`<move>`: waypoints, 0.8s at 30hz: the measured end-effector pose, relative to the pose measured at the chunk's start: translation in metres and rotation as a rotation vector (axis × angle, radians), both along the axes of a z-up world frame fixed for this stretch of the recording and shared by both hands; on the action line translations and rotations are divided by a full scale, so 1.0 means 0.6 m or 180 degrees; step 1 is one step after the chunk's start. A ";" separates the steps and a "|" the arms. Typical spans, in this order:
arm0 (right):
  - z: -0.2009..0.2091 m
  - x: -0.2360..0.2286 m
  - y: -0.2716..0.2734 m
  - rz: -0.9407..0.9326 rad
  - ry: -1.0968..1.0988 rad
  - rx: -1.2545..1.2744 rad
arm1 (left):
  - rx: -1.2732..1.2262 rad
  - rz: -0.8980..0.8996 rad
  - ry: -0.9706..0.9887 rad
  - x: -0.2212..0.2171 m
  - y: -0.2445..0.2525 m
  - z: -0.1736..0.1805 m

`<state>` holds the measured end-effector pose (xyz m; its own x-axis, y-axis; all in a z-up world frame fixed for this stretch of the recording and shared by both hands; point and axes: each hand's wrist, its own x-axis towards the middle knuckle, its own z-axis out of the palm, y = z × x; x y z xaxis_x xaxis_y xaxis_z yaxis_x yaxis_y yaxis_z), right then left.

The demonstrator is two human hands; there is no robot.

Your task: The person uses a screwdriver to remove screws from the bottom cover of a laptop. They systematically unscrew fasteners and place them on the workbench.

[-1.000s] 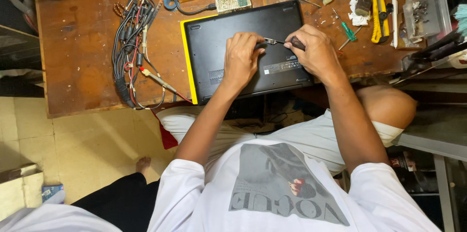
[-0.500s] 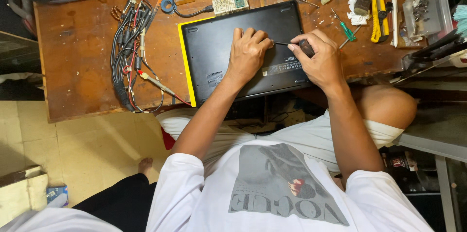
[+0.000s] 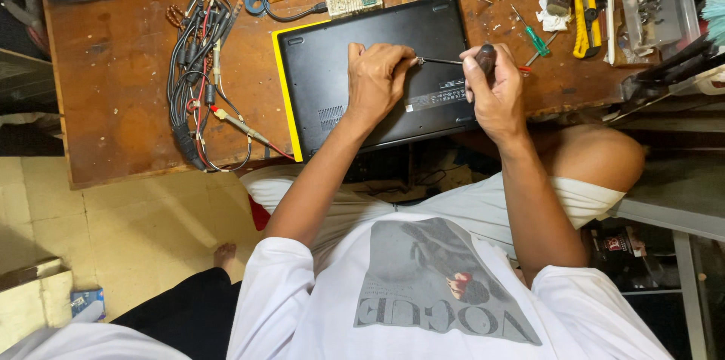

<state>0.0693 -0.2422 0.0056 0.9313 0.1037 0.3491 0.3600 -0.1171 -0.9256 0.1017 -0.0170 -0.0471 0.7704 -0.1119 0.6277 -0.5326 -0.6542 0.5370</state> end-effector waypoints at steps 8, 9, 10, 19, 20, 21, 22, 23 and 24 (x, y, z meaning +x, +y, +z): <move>0.056 -0.029 0.006 -0.0103 -0.0569 0.0294 | -0.3454 -0.0917 0.1595 -0.039 -0.040 -0.006; 0.064 -0.034 0.011 0.0070 -0.0547 0.0570 | -0.3830 -0.1040 0.1655 -0.040 -0.044 -0.019; 0.075 -0.038 0.017 0.0074 -0.0554 0.0569 | -0.3830 -0.1043 0.1647 -0.047 -0.046 -0.015; 0.052 -0.029 0.031 0.0137 -0.0775 0.0615 | -0.3366 -0.0340 0.1426 -0.060 -0.033 -0.031; 0.037 -0.026 0.028 0.0057 -0.0419 0.0593 | -0.3183 0.0003 0.1398 -0.065 -0.028 -0.028; 0.023 -0.019 0.022 -0.0059 -0.0095 0.0562 | -0.2987 0.0290 0.1361 -0.059 -0.026 -0.023; 0.006 -0.025 0.009 -0.0109 -0.0074 0.0550 | -0.2986 0.0256 0.1408 -0.065 -0.024 -0.021; -0.010 -0.026 0.000 -0.0162 0.0105 0.0665 | -0.3046 0.0214 0.1411 -0.071 -0.018 -0.017; -0.026 -0.028 -0.008 -0.0217 0.0284 0.0778 | -0.3107 0.0172 0.1413 -0.078 -0.011 -0.012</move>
